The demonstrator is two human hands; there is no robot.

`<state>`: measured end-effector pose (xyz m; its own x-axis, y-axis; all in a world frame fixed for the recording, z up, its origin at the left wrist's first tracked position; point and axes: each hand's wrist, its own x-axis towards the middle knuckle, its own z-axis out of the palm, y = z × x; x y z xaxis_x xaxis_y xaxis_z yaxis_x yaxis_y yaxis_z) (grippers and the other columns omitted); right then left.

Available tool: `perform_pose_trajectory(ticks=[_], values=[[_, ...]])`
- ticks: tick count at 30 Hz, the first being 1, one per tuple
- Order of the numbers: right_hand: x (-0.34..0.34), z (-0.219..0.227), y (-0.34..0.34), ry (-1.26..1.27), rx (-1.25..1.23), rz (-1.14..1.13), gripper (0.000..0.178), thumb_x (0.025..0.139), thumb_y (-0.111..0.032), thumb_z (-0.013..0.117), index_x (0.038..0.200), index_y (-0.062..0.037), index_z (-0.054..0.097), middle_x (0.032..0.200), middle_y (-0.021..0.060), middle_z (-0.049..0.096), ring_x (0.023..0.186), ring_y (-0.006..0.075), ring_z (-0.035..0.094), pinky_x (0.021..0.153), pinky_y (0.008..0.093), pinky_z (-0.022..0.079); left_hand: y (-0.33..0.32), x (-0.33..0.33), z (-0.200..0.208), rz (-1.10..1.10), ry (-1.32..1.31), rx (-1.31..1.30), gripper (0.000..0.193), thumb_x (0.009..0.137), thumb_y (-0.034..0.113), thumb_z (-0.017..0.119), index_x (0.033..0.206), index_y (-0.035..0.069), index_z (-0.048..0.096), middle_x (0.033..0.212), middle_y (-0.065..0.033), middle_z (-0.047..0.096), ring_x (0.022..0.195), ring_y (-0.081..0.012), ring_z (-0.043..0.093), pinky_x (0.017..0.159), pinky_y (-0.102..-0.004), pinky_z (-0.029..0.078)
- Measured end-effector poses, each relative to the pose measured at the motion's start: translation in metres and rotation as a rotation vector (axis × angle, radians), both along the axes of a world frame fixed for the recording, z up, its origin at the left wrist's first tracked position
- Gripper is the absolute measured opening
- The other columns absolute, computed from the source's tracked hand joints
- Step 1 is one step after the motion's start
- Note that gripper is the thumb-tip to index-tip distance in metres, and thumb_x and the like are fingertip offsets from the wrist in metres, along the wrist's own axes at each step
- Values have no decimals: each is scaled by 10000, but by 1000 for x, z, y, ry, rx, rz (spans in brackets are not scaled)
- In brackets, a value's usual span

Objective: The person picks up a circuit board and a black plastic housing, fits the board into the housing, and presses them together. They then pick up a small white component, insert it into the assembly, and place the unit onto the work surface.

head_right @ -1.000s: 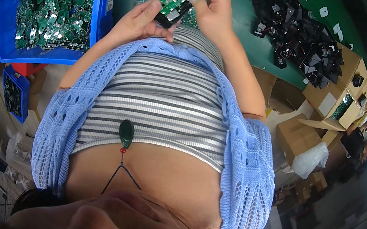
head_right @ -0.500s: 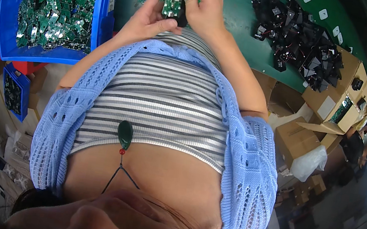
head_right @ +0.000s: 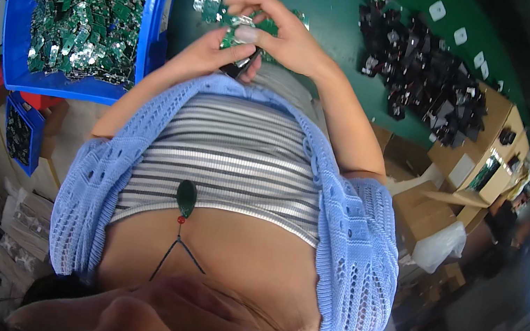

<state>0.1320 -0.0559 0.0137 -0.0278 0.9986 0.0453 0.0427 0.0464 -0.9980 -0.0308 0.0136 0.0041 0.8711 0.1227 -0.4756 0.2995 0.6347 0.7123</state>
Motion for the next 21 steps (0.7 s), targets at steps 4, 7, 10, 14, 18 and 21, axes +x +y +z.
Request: perform_pose_trajectory(ticks=[4,7,10,14,18,21], values=[[39,-63,69,-107,-83,-330,313,867,-158,538,1154,-46,483,1045,65,551,940,128,527,828,277,424,3,-3,-28,311,82,105,280,855,171,572,1047,2,457,771,-63,594,669,-126,579,595,-258,478],[44,-93,178,-705,240,-502,362,810,-263,597,1107,-70,523,1002,147,555,935,264,540,791,374,449,1,-21,-44,374,48,142,292,842,150,589,1069,9,471,826,-40,584,725,-89,552,661,-240,461],[21,-117,275,-1097,93,-416,591,720,-467,608,1221,-200,443,1135,180,475,975,379,503,784,475,435,-11,-35,-53,423,155,198,276,841,130,584,1087,39,497,900,-29,572,808,-65,506,717,-223,434],[9,-193,340,-1259,64,-281,487,748,-393,591,1187,-236,449,1162,98,470,1043,297,471,842,492,366,-24,-57,-63,455,292,233,253,847,108,566,1088,55,509,869,-32,580,775,-82,524,713,-228,436],[42,-178,301,-1493,52,-279,359,783,-301,558,1128,-221,496,1081,59,513,984,262,498,877,485,331,-18,-65,-43,577,294,-58,274,863,80,537,1126,56,466,825,-51,584,738,-114,550,672,-234,454],[124,-186,232,-1587,157,-578,269,772,-174,501,1032,-194,569,1037,60,520,942,263,507,851,499,359,-9,-48,-48,475,309,-62,280,858,81,547,1124,59,463,844,-59,579,740,-110,552,675,-223,460]])
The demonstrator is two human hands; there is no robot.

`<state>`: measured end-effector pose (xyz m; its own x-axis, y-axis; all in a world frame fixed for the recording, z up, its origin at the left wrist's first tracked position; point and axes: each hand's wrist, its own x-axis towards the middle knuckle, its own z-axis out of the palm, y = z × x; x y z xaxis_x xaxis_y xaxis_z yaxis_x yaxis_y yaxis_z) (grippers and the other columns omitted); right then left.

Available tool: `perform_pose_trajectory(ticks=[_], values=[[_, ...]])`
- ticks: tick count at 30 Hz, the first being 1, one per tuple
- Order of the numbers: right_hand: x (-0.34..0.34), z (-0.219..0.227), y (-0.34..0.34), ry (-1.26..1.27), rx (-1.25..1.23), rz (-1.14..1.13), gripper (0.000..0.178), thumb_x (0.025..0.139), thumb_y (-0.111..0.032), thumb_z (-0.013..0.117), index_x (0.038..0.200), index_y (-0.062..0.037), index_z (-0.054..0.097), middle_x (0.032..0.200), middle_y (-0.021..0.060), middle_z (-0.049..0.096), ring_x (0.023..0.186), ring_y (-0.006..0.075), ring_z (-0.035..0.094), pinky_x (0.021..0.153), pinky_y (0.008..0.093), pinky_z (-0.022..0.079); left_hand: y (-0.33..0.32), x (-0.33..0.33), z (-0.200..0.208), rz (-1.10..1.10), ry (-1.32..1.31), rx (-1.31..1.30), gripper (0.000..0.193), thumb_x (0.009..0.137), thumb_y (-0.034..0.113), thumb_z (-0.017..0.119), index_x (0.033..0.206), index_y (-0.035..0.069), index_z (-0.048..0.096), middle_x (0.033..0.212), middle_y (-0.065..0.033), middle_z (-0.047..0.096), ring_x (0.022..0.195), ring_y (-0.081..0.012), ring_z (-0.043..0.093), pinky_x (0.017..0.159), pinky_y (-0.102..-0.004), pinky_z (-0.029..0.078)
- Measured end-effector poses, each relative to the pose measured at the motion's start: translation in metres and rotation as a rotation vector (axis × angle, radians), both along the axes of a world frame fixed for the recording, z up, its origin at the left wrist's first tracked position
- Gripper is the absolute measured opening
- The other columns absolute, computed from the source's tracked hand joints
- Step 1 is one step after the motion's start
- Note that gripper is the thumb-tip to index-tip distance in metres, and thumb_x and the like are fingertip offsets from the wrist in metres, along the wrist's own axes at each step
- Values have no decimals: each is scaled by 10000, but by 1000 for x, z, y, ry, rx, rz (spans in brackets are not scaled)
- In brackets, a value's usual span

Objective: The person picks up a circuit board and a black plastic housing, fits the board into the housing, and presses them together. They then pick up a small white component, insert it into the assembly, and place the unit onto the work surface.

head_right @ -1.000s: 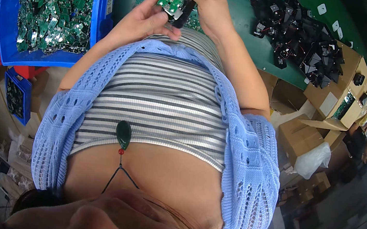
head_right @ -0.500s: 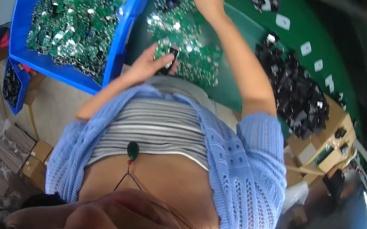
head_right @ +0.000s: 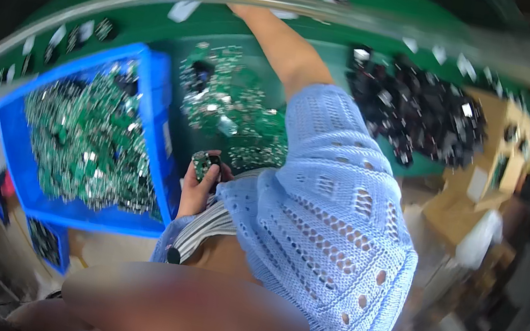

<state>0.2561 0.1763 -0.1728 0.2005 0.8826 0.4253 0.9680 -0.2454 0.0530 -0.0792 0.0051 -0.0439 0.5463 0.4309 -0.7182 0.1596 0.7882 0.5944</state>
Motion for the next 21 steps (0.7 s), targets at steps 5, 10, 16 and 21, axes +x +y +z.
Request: perform_pose_trajectory(ticks=[5,10,16,21], values=[[108,7,-104,65,-344,-371,308,823,-174,451,1118,-228,517,1197,71,443,1061,281,455,847,536,373,-1,14,-18,-173,-59,51,289,853,66,547,1126,39,458,853,-64,554,748,-136,555,662,-253,477],[133,32,-170,-300,-214,-607,289,765,-298,563,1036,-198,560,1068,64,505,997,250,478,888,489,334,7,41,6,-206,-75,-71,304,862,81,533,1149,30,447,862,-71,558,733,-135,557,655,-251,480],[-11,64,-216,320,-6,-202,306,741,-306,598,998,-143,576,1058,79,525,989,255,486,814,411,378,6,65,13,-365,-184,74,399,889,134,493,1252,35,364,914,-109,580,809,-174,584,714,-281,483],[-85,114,-270,1497,57,-236,375,835,-304,552,1153,-109,508,1077,68,532,990,226,513,807,350,426,11,75,11,-362,-106,316,337,875,171,524,1135,-13,412,855,-128,596,654,-175,613,565,-265,497]])
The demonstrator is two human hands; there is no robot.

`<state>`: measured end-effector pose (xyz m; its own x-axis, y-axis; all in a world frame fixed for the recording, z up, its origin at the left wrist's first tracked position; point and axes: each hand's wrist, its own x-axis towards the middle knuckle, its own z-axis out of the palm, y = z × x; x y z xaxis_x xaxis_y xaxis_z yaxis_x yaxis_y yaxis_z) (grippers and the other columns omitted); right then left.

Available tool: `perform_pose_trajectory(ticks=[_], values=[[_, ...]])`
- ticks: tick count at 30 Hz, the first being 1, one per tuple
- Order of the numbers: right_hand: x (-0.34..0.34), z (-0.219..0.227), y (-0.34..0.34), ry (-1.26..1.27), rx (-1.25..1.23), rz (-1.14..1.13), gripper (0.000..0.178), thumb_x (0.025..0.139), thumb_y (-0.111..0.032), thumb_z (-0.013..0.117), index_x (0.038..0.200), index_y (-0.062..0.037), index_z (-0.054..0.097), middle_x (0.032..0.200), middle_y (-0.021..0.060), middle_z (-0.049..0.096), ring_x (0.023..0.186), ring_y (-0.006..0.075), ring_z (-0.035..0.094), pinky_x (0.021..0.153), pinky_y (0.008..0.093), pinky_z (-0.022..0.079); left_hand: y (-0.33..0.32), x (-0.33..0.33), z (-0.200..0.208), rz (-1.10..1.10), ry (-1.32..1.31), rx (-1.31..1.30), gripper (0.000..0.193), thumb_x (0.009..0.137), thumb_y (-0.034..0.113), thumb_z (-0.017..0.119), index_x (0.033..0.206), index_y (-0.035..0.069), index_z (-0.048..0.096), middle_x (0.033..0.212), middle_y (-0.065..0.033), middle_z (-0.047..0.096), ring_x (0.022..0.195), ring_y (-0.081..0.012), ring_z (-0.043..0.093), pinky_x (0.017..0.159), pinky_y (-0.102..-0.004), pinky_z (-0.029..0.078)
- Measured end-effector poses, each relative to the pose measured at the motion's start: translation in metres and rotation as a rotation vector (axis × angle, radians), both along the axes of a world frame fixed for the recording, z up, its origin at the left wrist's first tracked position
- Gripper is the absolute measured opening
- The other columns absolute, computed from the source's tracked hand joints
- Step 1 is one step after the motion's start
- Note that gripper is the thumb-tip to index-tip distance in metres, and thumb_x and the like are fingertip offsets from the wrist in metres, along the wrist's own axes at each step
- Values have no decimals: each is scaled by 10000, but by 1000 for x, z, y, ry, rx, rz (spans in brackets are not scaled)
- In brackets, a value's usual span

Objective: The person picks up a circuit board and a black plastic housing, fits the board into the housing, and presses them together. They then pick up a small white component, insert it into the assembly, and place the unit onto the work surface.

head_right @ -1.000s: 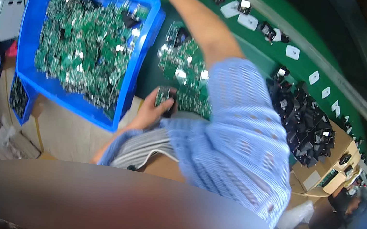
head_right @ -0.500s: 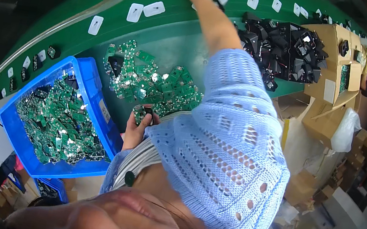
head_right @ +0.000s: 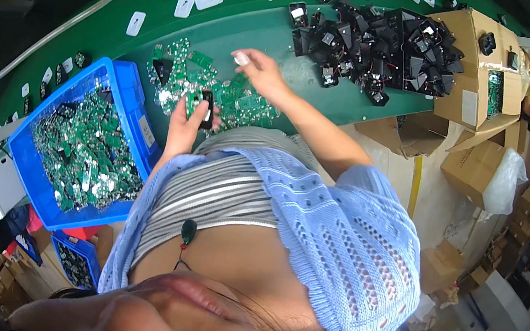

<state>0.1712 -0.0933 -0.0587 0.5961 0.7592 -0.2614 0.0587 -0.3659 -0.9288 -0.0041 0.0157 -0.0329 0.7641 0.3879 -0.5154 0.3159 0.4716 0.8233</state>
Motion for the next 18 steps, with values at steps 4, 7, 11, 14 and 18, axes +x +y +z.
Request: perform_pose_trajectory(ticks=[4,7,11,14,18], values=[[-40,46,-13,275,303,128,464,829,-211,586,1255,-91,447,1159,60,499,1036,156,481,867,296,403,2,10,11,-254,109,389,417,818,248,572,1094,-49,474,981,-224,581,939,-318,570,795,-362,429],[-52,44,-15,180,318,76,253,820,-123,590,1067,-72,592,1099,58,545,983,162,519,854,297,414,-7,14,19,-515,152,461,481,835,286,543,1198,-3,415,1106,-249,523,1036,-360,520,850,-387,409],[-61,45,-25,-10,272,-19,160,818,-89,580,965,-46,626,977,52,612,948,150,540,845,292,423,-10,5,-9,-450,-31,193,545,847,351,548,1220,-13,389,1086,-184,537,997,-262,542,844,-329,415],[-59,49,-30,-40,274,-58,171,825,-78,561,980,-43,625,991,65,626,962,169,556,850,301,427,-9,1,-4,-462,-63,-124,582,868,422,501,1231,-9,354,965,-76,512,793,-148,534,671,-277,474],[-57,47,-33,-149,247,-73,186,845,-78,527,999,-38,623,1000,73,633,929,178,591,832,294,448,-13,2,-8,-329,-92,-473,585,884,428,460,1269,16,305,983,-76,485,807,-152,521,642,-293,489]])
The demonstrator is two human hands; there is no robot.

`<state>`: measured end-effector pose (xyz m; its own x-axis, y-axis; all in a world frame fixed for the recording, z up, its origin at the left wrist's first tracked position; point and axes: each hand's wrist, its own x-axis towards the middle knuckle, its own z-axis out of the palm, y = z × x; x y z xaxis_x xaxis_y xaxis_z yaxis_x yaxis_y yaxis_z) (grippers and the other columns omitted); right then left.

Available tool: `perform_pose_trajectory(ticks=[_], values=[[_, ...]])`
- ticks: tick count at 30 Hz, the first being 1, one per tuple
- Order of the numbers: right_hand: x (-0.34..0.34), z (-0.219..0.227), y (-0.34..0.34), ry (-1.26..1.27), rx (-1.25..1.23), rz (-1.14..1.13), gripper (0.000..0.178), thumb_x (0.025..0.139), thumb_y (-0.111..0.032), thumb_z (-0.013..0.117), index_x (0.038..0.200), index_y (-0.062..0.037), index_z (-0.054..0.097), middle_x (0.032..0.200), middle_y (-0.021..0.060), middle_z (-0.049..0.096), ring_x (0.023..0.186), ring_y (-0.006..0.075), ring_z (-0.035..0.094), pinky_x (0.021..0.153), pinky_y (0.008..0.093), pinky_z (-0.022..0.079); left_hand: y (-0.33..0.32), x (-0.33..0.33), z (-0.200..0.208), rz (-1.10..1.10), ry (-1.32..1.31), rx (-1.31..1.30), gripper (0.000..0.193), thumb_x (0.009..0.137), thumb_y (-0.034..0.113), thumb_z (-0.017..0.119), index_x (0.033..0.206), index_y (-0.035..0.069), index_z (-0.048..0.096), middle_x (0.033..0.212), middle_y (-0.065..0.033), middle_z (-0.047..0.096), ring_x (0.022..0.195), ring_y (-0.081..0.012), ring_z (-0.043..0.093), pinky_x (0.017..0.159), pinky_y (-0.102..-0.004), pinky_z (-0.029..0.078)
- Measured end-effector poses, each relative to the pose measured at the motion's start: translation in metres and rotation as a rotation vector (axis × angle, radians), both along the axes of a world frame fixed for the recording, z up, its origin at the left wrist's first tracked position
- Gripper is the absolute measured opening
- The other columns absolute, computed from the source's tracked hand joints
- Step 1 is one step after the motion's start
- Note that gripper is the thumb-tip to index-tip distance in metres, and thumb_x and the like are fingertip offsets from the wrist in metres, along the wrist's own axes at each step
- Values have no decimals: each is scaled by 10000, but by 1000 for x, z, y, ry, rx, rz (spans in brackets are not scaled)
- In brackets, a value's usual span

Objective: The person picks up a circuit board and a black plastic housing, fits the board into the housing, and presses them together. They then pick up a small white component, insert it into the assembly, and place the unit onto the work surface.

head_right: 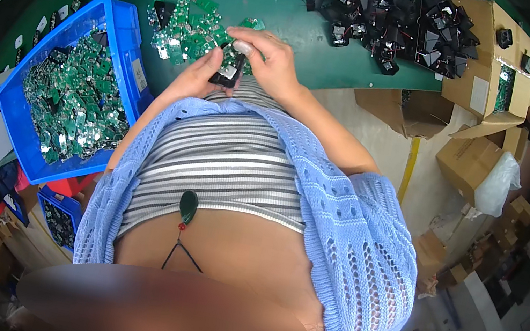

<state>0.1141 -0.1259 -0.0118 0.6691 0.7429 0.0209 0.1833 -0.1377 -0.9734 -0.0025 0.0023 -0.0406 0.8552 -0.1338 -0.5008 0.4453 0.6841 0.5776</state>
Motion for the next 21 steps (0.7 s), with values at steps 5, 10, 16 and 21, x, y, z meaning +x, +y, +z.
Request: perform_pose_trajectory(ticks=[5,10,16,21], values=[[3,-3,-1,79,-72,-76,205,849,-91,525,1030,-49,614,981,78,642,892,156,605,785,269,470,-6,6,8,-12,-31,16,610,880,317,518,1320,32,205,986,-81,480,784,-139,525,602,-280,494],[9,0,-1,-13,-183,-45,128,837,-67,557,945,-12,598,847,75,628,716,127,590,624,256,502,-11,16,15,-20,-38,588,650,798,125,594,1305,3,206,1065,-132,492,732,-146,560,520,-257,496],[19,5,-7,468,43,-120,214,845,-47,546,1046,21,515,839,86,595,695,127,589,572,236,509,-11,26,26,197,-147,371,494,849,54,530,1255,-7,257,1031,-146,503,795,-178,571,575,-265,518],[14,16,-6,533,79,-95,263,836,-48,561,1080,14,484,815,83,584,710,127,580,594,237,506,-15,27,30,299,-167,437,512,844,55,541,1264,7,251,1048,-144,503,841,-176,563,605,-275,524]])
